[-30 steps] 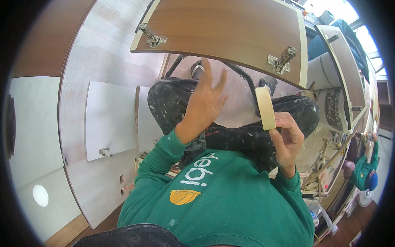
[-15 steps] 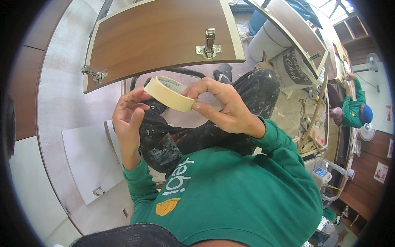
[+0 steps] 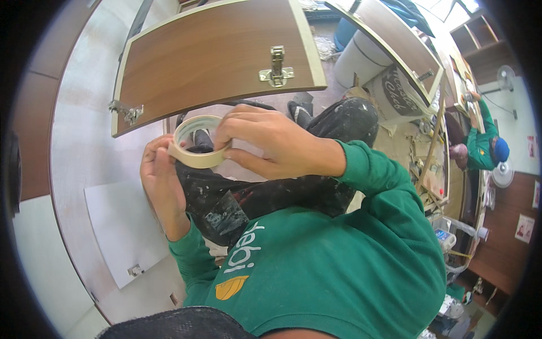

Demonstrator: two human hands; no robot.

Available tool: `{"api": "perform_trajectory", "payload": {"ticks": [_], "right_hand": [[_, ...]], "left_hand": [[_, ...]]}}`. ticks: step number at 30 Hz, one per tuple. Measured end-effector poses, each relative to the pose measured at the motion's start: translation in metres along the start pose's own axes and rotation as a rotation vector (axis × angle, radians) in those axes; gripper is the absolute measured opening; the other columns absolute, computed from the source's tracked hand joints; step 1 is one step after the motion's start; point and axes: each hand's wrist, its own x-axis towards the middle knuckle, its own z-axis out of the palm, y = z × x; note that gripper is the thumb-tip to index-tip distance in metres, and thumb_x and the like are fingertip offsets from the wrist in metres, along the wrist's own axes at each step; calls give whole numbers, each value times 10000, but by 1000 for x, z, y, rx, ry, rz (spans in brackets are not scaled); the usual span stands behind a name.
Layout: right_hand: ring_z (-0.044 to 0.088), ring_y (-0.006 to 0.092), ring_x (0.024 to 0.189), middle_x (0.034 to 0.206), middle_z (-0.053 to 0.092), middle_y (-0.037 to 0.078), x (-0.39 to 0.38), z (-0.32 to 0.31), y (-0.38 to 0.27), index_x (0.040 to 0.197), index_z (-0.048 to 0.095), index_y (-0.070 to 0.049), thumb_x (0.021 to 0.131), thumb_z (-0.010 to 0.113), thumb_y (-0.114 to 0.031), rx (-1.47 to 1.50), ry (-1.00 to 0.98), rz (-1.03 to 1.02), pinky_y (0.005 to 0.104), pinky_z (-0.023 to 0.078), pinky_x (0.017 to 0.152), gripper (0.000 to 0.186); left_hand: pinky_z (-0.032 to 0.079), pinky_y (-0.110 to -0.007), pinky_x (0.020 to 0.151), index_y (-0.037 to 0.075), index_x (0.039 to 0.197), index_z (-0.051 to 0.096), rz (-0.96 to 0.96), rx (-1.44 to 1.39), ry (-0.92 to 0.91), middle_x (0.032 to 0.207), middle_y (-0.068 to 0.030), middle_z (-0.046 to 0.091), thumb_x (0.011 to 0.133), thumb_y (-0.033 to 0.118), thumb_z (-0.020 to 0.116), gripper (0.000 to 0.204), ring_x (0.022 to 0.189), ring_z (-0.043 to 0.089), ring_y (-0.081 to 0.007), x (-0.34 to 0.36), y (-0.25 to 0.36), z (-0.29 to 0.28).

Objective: The person applies adhesive edge banding to the edges of a wooden cabinet door. They use a scraper tool to press the banding firmly and trim the excess material flush with the door surface.

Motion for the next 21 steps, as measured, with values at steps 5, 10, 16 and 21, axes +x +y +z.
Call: {"api": "perform_trajectory", "payload": {"ticks": [5,10,16,21], "right_hand": [[648,362,1072,1110,681,158,9,1,0,1067,647,-33,928,703,-88,-112,1,-47,449,527,923,160],[647,353,1031,1046,685,129,19,18,10,1137,614,-75,910,722,-161,-177,35,-132,450,495,954,265],[666,359,1091,1093,695,161,37,19,-10,1332,572,-74,866,782,-198,-373,-22,45,466,506,973,527],[679,327,814,989,683,102,64,9,-4,1487,535,-141,911,746,-195,-602,-1,-29,439,562,723,616]], "left_hand": [[488,-356,1047,-16,1150,626,27,52,70,1218,-135,645,1047,120,657,174,1113,634,-198,-2,1,0],[507,-335,952,12,1103,624,67,34,121,1133,-97,658,1038,52,651,81,1015,631,-167,2,0,-14],[459,-270,910,1,980,665,155,347,162,1002,-54,647,984,83,742,112,933,594,-134,21,24,-18],[490,-281,925,-6,1016,666,288,220,381,980,-55,663,985,104,748,141,919,609,-128,48,32,-58]]}}
